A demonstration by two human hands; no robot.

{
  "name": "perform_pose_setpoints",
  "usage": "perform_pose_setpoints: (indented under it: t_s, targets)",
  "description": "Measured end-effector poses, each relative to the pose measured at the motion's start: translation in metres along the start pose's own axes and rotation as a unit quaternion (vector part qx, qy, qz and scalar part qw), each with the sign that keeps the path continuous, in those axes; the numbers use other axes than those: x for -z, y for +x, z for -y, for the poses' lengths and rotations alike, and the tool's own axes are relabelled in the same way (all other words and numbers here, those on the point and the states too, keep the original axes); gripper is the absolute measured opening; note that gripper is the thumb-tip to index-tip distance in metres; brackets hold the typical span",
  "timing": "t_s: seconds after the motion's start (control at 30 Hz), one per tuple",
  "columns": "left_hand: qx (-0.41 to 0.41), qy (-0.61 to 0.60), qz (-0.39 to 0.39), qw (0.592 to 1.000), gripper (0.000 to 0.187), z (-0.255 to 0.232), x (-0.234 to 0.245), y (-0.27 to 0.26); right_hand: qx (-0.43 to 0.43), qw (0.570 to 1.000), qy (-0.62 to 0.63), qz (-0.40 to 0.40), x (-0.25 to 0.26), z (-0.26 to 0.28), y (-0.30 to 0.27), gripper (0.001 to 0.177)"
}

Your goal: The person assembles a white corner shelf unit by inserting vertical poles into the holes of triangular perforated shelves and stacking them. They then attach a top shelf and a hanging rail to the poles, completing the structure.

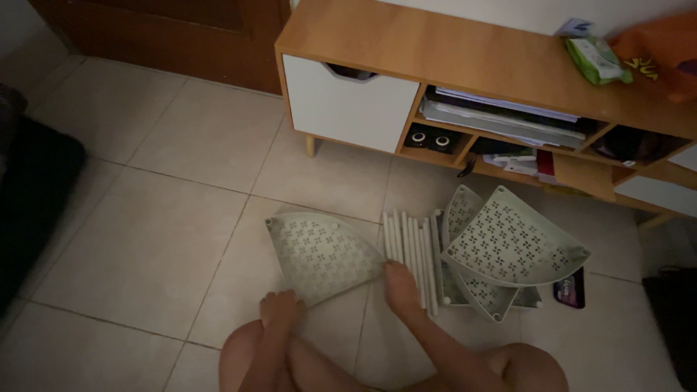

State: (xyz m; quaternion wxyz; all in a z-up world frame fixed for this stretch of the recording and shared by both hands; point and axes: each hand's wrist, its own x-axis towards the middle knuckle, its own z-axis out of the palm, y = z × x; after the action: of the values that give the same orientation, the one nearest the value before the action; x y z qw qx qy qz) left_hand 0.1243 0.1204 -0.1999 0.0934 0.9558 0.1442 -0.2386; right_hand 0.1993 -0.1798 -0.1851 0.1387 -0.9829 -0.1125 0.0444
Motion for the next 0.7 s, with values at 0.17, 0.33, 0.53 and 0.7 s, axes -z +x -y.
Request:
perform_pose_setpoints:
  t_s: [0.17,0.33,0.53,0.7]
  targets:
    - [-0.025,0.001,-0.005,1.0,0.035,-0.004,0.0,-0.001,-0.117,0.993,0.017,0.025,-0.007,-0.013,-0.01,0.037]
    - [-0.072,-0.021,0.048,0.996,0.035,-0.008,0.0,-0.002,-0.096,0.995,0.021,0.032,-0.029,-0.029,-0.01,0.017]
    - [-0.127,-0.087,0.042,0.987,0.026,-0.006,-0.019,0.01,-0.146,0.987,0.027,0.064,-0.055,-0.029,0.023,0.017]
    - [-0.209,-0.083,-0.057,0.973,0.021,-0.006,-0.044,0.02,-0.17,0.983,-0.025,0.072,-0.049,-0.009,0.042,0.036]
